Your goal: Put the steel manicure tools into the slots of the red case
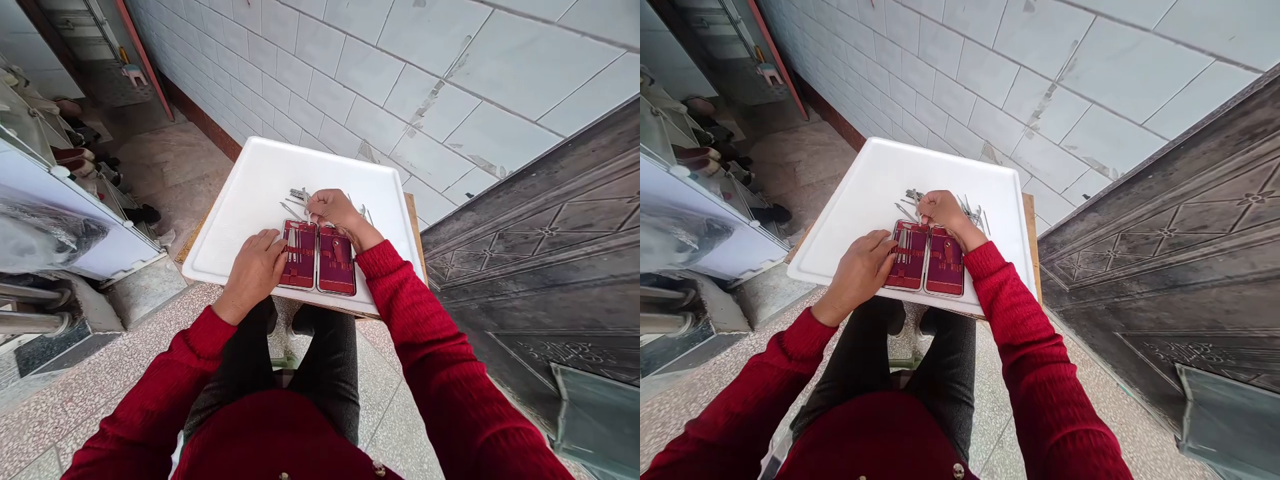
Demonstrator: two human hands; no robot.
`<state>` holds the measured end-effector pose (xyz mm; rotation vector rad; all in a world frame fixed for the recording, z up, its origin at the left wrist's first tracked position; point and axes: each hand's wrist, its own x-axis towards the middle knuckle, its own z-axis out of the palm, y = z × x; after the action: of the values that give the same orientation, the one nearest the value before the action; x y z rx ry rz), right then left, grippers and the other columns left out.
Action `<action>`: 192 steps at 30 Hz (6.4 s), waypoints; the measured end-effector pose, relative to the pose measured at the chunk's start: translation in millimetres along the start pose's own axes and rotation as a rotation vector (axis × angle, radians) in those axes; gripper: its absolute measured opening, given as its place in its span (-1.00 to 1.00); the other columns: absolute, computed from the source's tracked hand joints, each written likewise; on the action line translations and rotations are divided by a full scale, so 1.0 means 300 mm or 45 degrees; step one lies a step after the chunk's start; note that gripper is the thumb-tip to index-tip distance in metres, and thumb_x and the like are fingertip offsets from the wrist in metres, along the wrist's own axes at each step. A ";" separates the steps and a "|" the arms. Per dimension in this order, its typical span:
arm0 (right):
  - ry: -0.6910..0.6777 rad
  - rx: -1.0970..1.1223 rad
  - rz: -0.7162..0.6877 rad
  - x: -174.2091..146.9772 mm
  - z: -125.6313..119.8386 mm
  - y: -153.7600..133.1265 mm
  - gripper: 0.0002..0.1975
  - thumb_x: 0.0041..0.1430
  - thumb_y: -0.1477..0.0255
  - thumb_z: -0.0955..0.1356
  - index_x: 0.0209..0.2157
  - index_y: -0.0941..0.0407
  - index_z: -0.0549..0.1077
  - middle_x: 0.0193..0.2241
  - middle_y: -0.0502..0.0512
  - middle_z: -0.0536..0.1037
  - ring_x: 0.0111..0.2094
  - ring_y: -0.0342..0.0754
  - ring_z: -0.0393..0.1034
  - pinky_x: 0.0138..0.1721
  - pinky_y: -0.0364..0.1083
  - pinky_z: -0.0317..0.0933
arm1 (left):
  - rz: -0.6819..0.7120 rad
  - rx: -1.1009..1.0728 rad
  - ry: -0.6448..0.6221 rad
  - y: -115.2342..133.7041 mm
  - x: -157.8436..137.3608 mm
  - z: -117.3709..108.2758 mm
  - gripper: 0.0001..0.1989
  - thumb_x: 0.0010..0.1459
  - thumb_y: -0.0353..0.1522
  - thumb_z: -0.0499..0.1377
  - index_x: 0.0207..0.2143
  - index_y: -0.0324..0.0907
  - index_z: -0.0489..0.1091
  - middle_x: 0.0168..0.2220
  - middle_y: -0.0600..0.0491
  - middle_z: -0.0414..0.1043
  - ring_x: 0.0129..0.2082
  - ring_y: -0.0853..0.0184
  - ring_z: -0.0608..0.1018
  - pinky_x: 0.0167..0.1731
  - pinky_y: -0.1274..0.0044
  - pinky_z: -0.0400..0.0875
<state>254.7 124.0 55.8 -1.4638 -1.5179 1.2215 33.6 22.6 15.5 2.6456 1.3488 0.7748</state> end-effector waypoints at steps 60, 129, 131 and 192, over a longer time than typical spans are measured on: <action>0.051 -1.294 -0.280 -0.185 0.106 -0.033 -0.71 0.39 0.48 0.27 -0.19 0.16 0.65 -0.20 0.22 0.68 -0.18 0.08 0.53 -0.21 -0.03 0.19 | -0.022 -0.019 -0.008 -0.002 0.010 -0.002 -0.65 0.42 -0.35 -0.02 0.09 -0.22 0.47 0.16 -0.20 0.45 0.19 0.04 0.47 0.20 0.16 0.43; -0.201 0.356 -0.165 -0.040 -0.009 0.096 -0.45 -0.04 0.60 0.50 0.04 0.11 0.42 -0.55 -0.13 0.58 -0.61 -0.18 0.44 -0.63 -0.24 0.28 | -0.018 -0.083 0.019 -0.007 0.003 0.009 -0.66 0.39 -0.38 0.02 0.10 -0.22 0.48 0.17 -0.22 0.45 0.20 0.01 0.47 0.21 0.11 0.40; -0.251 0.323 -0.187 -0.047 -0.005 0.099 -0.45 -0.03 0.59 0.51 0.04 0.12 0.44 -0.53 -0.11 0.59 -0.60 -0.17 0.45 -0.62 -0.23 0.31 | -0.020 -0.089 0.015 -0.007 0.006 0.008 -0.65 0.39 -0.37 0.02 0.10 -0.22 0.48 0.17 -0.22 0.45 0.20 0.01 0.47 0.21 0.11 0.41; -0.348 0.595 -0.405 -0.124 0.066 0.009 -0.59 -0.02 0.09 0.60 -0.39 0.16 0.58 -0.64 -0.11 0.45 -0.65 -0.28 0.18 -0.64 -0.24 0.13 | -0.207 -0.605 0.275 0.059 0.106 0.003 -0.74 0.34 -0.18 0.18 -0.31 -0.03 0.63 -0.08 0.03 0.65 0.06 0.14 0.59 0.24 0.17 0.37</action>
<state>241.8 83.9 51.6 -0.7458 -1.4385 1.4906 62.5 36.8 32.6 2.1091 1.2142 1.2087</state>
